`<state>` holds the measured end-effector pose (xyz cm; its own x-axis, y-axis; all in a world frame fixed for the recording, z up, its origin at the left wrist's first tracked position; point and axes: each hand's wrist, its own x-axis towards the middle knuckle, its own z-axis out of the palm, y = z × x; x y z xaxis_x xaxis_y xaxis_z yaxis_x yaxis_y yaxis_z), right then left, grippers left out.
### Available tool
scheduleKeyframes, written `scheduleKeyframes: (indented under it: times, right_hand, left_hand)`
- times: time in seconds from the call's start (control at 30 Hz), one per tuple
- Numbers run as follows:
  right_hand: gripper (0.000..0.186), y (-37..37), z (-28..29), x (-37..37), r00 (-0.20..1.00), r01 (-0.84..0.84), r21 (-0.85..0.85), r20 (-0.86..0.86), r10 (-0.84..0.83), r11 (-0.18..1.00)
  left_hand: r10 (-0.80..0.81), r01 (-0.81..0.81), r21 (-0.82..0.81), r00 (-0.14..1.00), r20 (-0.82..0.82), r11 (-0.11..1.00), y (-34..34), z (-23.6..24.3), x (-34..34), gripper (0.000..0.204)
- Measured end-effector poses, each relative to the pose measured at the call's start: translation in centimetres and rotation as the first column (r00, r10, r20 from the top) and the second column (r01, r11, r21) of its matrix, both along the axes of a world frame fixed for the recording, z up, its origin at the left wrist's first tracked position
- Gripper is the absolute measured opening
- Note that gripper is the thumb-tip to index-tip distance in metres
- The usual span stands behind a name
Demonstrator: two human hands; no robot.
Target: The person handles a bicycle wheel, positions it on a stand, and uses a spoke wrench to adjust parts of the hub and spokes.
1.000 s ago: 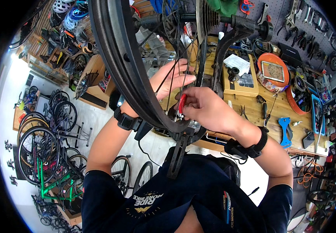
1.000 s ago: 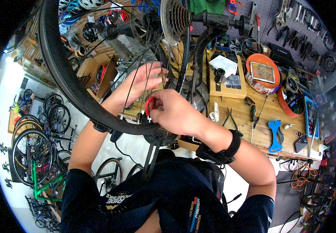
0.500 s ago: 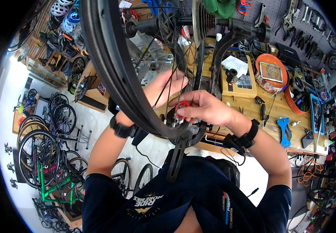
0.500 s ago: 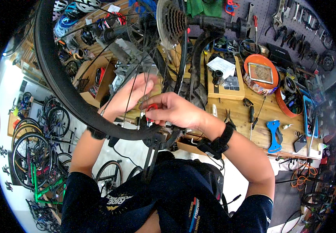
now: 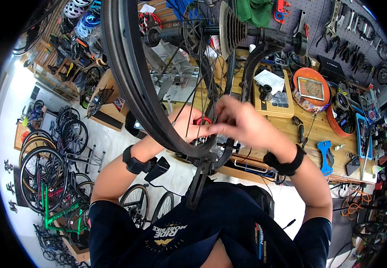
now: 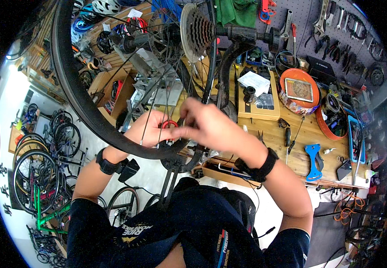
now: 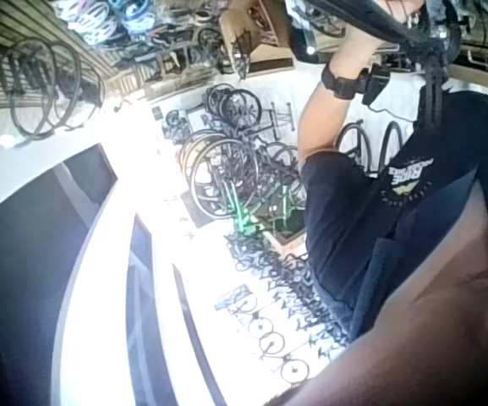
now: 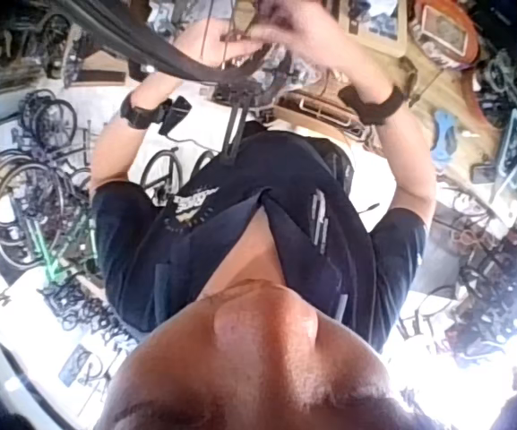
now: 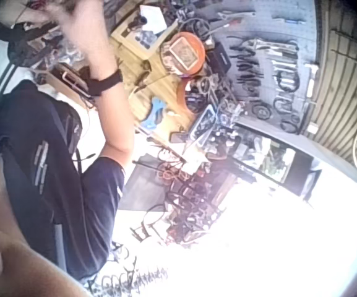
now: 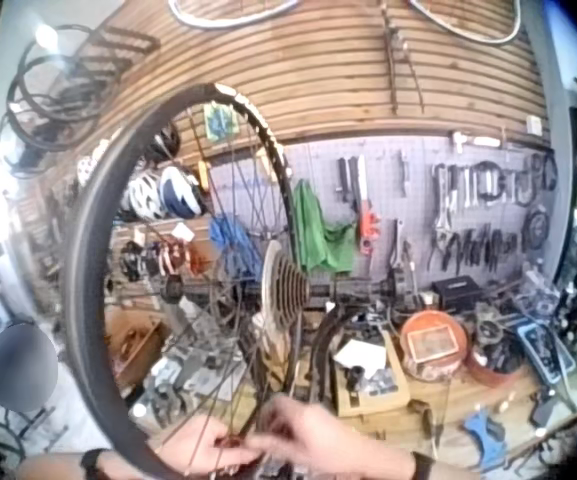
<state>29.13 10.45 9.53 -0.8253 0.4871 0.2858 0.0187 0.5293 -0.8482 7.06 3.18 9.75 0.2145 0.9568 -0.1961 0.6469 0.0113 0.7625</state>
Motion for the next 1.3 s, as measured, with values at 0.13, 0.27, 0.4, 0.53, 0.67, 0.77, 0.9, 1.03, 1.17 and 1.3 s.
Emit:
scheduleKeyframes:
  times: [0.13, 0.27, 0.4, 0.53, 0.67, 0.77, 0.9, 1.03, 1.17, 1.3]
  right_hand:
    - [0.042, 3.5, -2.0, -1.0, 0.926, 0.378, -0.106, 0.014, -0.378, 0.920]
    - [0.046, 3.8, -2.4, -2.8, 0.955, 0.274, -0.352, -0.012, -0.297, 0.895]
    - [0.041, 3.8, -2.3, -3.0, 0.968, 0.197, -0.436, -0.057, -0.245, 0.878]
    - [0.041, 3.1, -0.9, -2.7, 0.979, 0.175, -0.479, -0.010, -0.204, 0.861]
    - [0.043, 3.0, -1.0, -2.7, 0.973, 0.211, -0.453, 0.010, -0.232, 0.866]
    - [0.043, 3.1, -2.6, -2.6, 0.926, 0.364, -0.241, -0.006, -0.376, 0.900]
    - [0.039, 0.5, -0.7, -2.0, 0.968, 0.245, -0.386, 0.040, -0.249, 0.889]
    - [0.030, -1.3, -0.6, -1.7, 0.995, 0.090, -0.360, 0.074, -0.067, 0.929]
    - [0.019, -1.3, -1.4, -2.3, 0.985, 0.167, -0.375, 0.014, -0.175, 0.912]
    - [0.014, 0.2, -1.0, -2.5, 0.900, 0.307, -0.350, -0.198, -0.389, 0.885]
  left_hand:
    - [0.061, -0.006, 0.193, 0.957, -0.282, 0.981, -0.7, 2.4, 2.7, 0.026]
    - [0.015, -0.004, -0.060, 0.980, 0.197, 0.998, -1.1, 1.8, 1.0, 0.037]
    - [0.040, 0.306, -0.280, 0.607, 0.793, 0.910, -1.0, 2.5, -1.0, 0.066]
    - [-0.009, 0.360, -0.185, 0.474, 0.880, 0.914, -0.9, 1.3, -1.5, 0.047]
    - [-0.030, 0.140, -0.086, 0.669, 0.743, 0.986, -0.8, 0.5, -0.4, 0.024]
    - [0.104, -0.066, -0.101, 0.891, 0.443, 0.993, -0.8, 2.8, 1.9, 0.032]
    - [0.090, -0.098, 0.185, 0.995, 0.047, 0.978, 0.1, 0.0, 1.3, 0.043]
    - [-0.083, 0.028, 0.169, 0.940, 0.331, 0.985, -0.2, 0.3, 0.8, 0.041]
    - [-0.082, 0.126, -0.115, 0.940, 0.331, 0.985, 0.3, 2.5, -2.7, 0.044]
    - [0.168, -0.164, -0.061, 0.798, 0.579, 0.985, 1.2, 3.7, -2.5, 0.053]
